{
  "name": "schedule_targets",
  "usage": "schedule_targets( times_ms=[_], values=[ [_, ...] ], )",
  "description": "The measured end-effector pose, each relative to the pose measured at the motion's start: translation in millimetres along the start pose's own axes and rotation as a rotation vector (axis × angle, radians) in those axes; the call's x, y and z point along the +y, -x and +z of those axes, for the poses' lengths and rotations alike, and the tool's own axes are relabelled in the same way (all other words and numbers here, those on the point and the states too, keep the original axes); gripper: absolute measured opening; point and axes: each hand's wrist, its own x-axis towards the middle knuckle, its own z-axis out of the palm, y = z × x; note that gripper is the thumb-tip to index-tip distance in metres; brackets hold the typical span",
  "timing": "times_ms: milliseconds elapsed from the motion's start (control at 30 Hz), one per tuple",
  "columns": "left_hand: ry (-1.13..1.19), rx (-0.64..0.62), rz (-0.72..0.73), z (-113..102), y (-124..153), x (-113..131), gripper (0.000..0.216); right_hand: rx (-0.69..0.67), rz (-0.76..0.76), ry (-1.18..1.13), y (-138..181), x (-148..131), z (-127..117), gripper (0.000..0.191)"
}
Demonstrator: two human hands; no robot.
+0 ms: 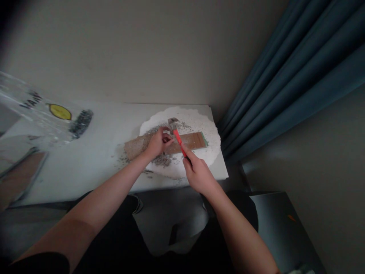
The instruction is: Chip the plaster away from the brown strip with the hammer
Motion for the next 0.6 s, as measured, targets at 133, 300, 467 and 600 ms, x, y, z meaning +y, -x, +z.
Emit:
schedule_targets(
  times_ms=[133,300,467,600],
  values=[
    [0.015,-0.009,0.008,0.3,0.8,-0.1,0.049,-0.001,0.008,0.002,-0.1,3.2,-0.4,0.06],
    [-0.001,-0.022,0.01,-1.2,1.4,1.9,0.047,0.0,0.03,0.019,-0.3,4.5,0.3,0.059],
    [-0.027,-0.027,0.005,-0.9,0.2,1.6,0.049,-0.025,0.004,0.071,-0.3,2.5,0.2,0.059],
    [-0.014,-0.013,0.033,1.0,0.5,-0.1,0.055,-0.011,0.012,0.061,1.2,0.6,-0.6,0.059]
  ],
)
